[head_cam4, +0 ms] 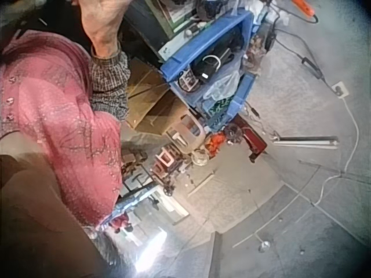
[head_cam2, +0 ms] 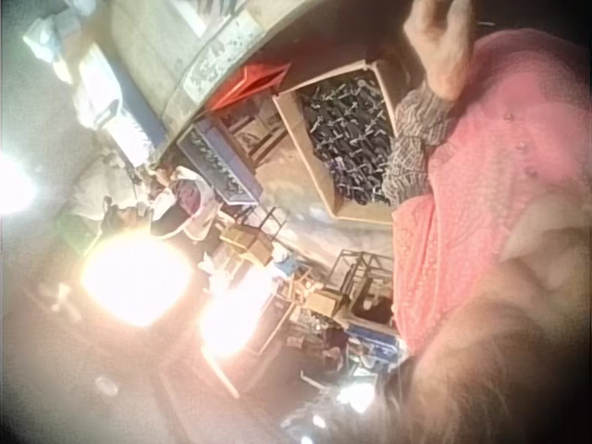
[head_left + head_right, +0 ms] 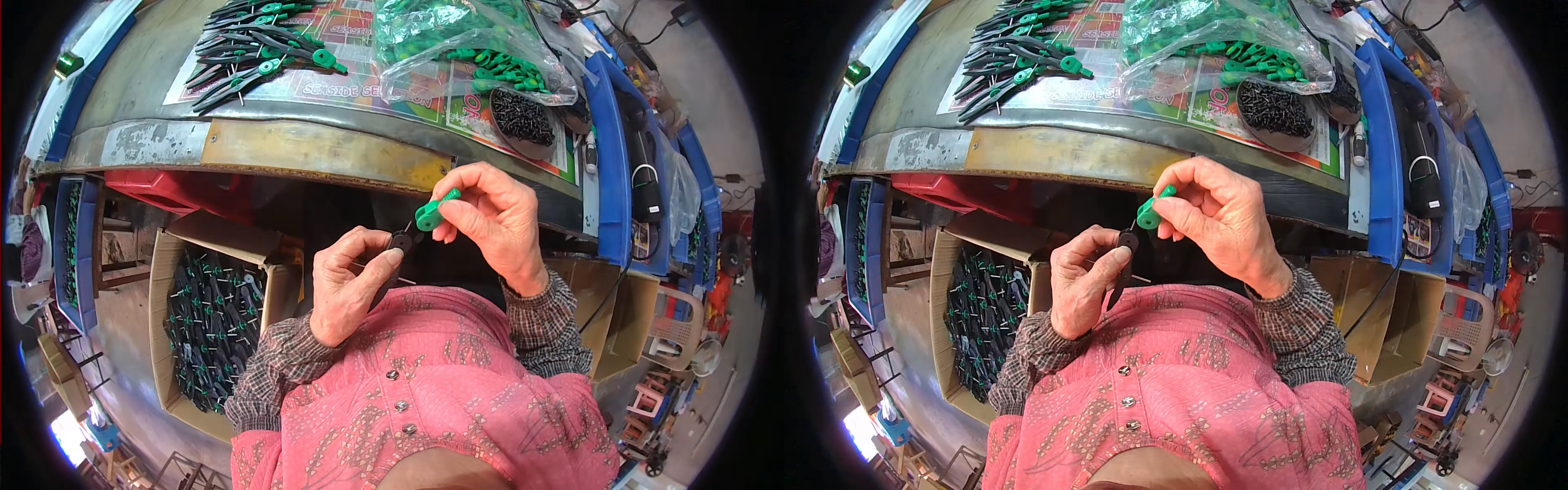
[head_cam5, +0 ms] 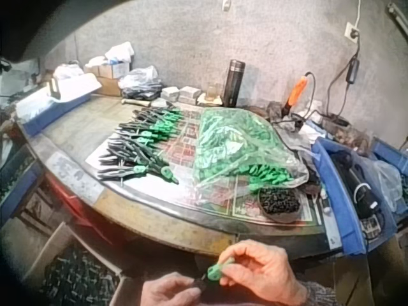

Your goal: The person assembles small green plastic parts and black plastic parts by hand.

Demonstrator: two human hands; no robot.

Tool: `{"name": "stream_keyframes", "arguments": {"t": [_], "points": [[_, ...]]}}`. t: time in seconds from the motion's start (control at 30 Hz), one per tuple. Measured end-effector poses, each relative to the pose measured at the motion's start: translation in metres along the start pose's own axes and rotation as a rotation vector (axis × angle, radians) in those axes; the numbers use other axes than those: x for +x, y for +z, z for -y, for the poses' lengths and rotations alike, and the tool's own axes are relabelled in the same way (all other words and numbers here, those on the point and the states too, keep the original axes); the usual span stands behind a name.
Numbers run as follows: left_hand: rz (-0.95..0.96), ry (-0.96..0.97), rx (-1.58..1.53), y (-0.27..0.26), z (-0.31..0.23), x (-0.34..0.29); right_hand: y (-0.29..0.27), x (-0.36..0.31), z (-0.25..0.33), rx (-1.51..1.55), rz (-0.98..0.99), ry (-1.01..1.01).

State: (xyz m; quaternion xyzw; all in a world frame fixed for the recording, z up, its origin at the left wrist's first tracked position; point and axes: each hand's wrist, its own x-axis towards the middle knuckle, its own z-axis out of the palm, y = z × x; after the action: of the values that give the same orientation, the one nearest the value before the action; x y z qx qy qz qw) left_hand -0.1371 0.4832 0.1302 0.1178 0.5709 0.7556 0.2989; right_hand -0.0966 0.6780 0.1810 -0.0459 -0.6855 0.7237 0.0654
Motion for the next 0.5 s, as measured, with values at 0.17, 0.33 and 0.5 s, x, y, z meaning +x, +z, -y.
{"name": "stream_keyframes", "arguments": {"t": [0.17,0.33,0.5], "points": [[0.024,-0.038,0.026,0.0,-0.004,-0.004,0.002,-0.008,-0.009,0.115,-0.01,0.016],[0.041,0.003,0.052,0.003,-0.003,-0.005,0.002,-0.012,-0.011,0.149,-0.035,-0.006],[0.05,0.023,0.085,0.003,-0.002,-0.006,0.005,-0.014,-0.013,0.11,-0.053,-0.004]]}}
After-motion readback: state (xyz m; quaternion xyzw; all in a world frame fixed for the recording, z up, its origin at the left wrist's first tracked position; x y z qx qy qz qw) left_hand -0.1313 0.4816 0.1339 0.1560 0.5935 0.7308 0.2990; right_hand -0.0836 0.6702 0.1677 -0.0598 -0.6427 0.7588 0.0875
